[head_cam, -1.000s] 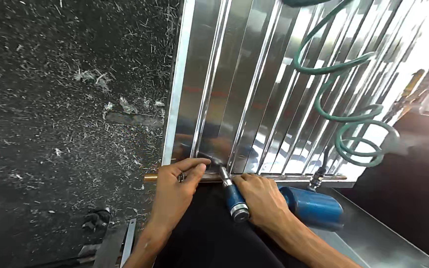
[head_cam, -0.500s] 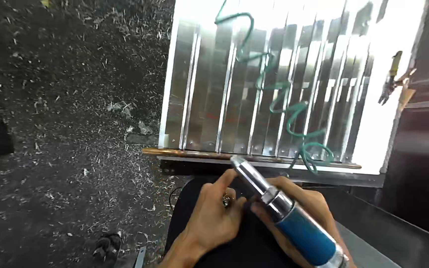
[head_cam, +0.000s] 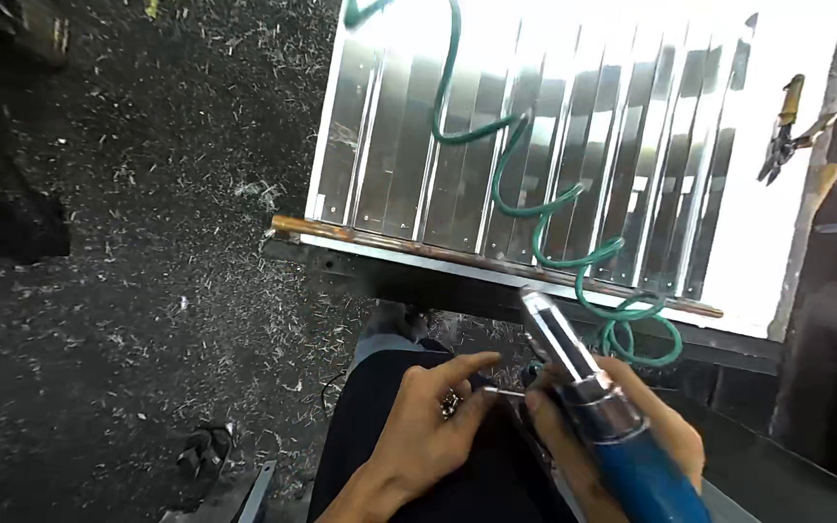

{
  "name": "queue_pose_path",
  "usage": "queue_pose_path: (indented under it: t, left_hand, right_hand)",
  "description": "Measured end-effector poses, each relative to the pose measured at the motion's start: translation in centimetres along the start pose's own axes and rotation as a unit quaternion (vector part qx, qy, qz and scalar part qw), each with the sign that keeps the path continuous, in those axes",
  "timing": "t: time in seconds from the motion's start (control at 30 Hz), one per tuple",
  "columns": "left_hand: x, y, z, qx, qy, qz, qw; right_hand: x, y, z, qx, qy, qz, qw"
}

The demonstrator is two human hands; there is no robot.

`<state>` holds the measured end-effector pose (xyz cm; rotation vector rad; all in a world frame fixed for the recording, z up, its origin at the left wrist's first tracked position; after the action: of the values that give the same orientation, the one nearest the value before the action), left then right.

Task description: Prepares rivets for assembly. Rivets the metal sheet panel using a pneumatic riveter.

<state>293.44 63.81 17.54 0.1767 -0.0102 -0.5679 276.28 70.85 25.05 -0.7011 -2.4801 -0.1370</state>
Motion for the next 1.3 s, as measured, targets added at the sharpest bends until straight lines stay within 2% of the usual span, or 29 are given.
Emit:
queue_pose_path:
  t: [0.1,0.2,0.27,0.37,0.47,0.57,0.77,0.97,1.07,1.17,1.3]
  left_hand:
    - [-1.0,1.3,0.7,0.080,0.150,0.021,0.985]
    - [-1.8,1.8,1.9,0.214,0.293,0.073,0.929]
    - [-1.4,1.6,2.4,0.262,0.341,0.119,0.895]
    - [0.7,1.1,2.7,0.247,0.357,0.190,0.881]
    - [2.4,-0.1,3.0,0.239,0.350,0.249,0.871]
    - [3.4,-1.5,2.8,0.245,0.343,0.268,0.866]
    - [3.5,-5.1,3.3,0.258,0.353,0.250,0.864]
    - [4.5,-8.8,2.7,0.332,0.353,0.221,0.847]
    - [5.0,-11.7,-0.3,0.405,0.297,0.130,0.855]
    - [4.9,-15.5,-4.5,0.486,0.244,0.040,0.838]
    - [5.6,-18.0,-6.8,0.507,0.140,-0.003,0.851]
  right_hand:
    - [-0.3,1.2,0.2,-0.018,-0.005,0.038,0.999]
    - [-0.9,1.9,-0.1,-0.005,-0.024,-0.002,1.000]
    - [-1.3,1.8,-0.1,0.048,-0.028,-0.010,0.998]
    - [-2.5,1.0,1.7,0.123,-0.038,-0.033,0.991]
    - [-1.9,0.6,2.4,0.107,0.000,-0.129,0.986]
    - [-0.4,0.0,0.9,0.105,0.066,-0.183,0.975]
    - [-2.0,-2.7,-0.1,0.124,0.090,-0.163,0.975]
    - [-3.8,-5.8,0.5,0.101,0.126,-0.150,0.975]
    - [-5.5,-7.7,2.8,0.056,0.165,-0.149,0.973]
    - [-7.6,-9.8,5.8,-0.012,0.253,-0.163,0.954]
    - [-9.5,-11.7,8.6,-0.072,0.297,-0.189,0.933]
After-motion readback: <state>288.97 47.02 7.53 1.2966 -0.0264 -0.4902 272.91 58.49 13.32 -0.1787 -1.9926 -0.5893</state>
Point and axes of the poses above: each hand's wrist, its own y-axis away from the middle knuckle, its own x-axis out of the back of the hand, z = x × y, the point moved 1 cm from there along -y, towards the middle knuckle, and after that the axes turned 8 degrees about z, right-handed, at the moved point
